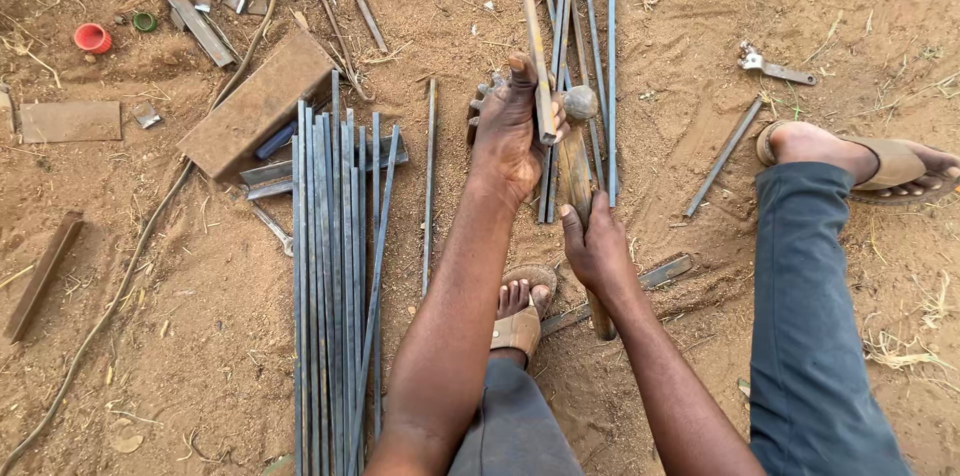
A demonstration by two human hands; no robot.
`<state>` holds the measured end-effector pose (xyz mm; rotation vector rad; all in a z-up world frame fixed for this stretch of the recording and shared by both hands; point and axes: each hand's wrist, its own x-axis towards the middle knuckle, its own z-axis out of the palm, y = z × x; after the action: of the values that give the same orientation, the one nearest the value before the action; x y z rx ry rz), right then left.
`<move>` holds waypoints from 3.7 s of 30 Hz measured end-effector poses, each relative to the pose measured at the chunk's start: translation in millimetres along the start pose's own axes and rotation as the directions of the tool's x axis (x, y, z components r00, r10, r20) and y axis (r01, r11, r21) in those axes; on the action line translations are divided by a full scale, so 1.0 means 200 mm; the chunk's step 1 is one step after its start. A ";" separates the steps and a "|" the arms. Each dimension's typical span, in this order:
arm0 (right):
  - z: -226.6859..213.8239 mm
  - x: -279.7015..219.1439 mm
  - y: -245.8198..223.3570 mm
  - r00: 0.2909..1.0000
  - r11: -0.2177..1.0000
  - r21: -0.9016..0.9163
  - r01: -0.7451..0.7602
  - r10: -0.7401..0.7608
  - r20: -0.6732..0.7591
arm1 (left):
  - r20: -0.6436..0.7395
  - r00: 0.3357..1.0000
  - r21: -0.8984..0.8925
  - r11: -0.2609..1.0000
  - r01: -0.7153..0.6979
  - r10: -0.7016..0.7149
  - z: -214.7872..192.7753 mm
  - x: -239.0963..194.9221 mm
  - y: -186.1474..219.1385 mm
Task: The person sits on the ground and repeatedly hammers metal rods using a sledgehammer. They hold the rods vertically against a gear-like metal object and strike them with the hammer, occasionally adjusting the rod's position.
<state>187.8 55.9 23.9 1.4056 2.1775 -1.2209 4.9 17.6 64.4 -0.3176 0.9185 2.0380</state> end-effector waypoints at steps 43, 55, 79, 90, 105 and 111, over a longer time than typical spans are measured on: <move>-0.09 0.01 -0.19 0.891 0.900 0.008 0.435 -0.429 -0.147 | -0.206 0.893 0.306 0.840 0.448 -0.401 -0.78 -0.08 -0.40; -0.13 -0.12 -0.28 0.939 0.922 0.188 0.339 -0.318 -0.133 | -0.231 0.895 0.309 0.843 0.440 -0.382 -0.74 -0.08 -0.36; -0.09 0.00 -0.05 0.998 0.997 0.060 -0.051 0.049 0.025 | 0.076 0.974 0.219 0.956 0.192 -0.213 -0.04 -0.13 0.18; -0.06 0.04 0.00 0.999 0.999 0.030 -0.039 0.038 0.030 | -0.010 1.000 -0.075 0.997 0.009 -0.010 -0.02 0.03 0.13; -0.02 0.04 0.02 1.000 0.998 0.058 -0.026 0.026 0.003 | -0.054 0.998 0.109 0.994 -0.010 0.016 -0.01 0.03 0.10; -0.01 0.05 0.04 1.000 0.998 0.061 -0.017 0.017 -0.011 | -0.066 0.995 0.275 0.958 0.085 -0.070 -0.06 -0.03 0.07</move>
<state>190.1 65.0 14.5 1.4551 2.1482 -1.2866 -3.3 -0.2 65.6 -0.2529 1.1917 1.8079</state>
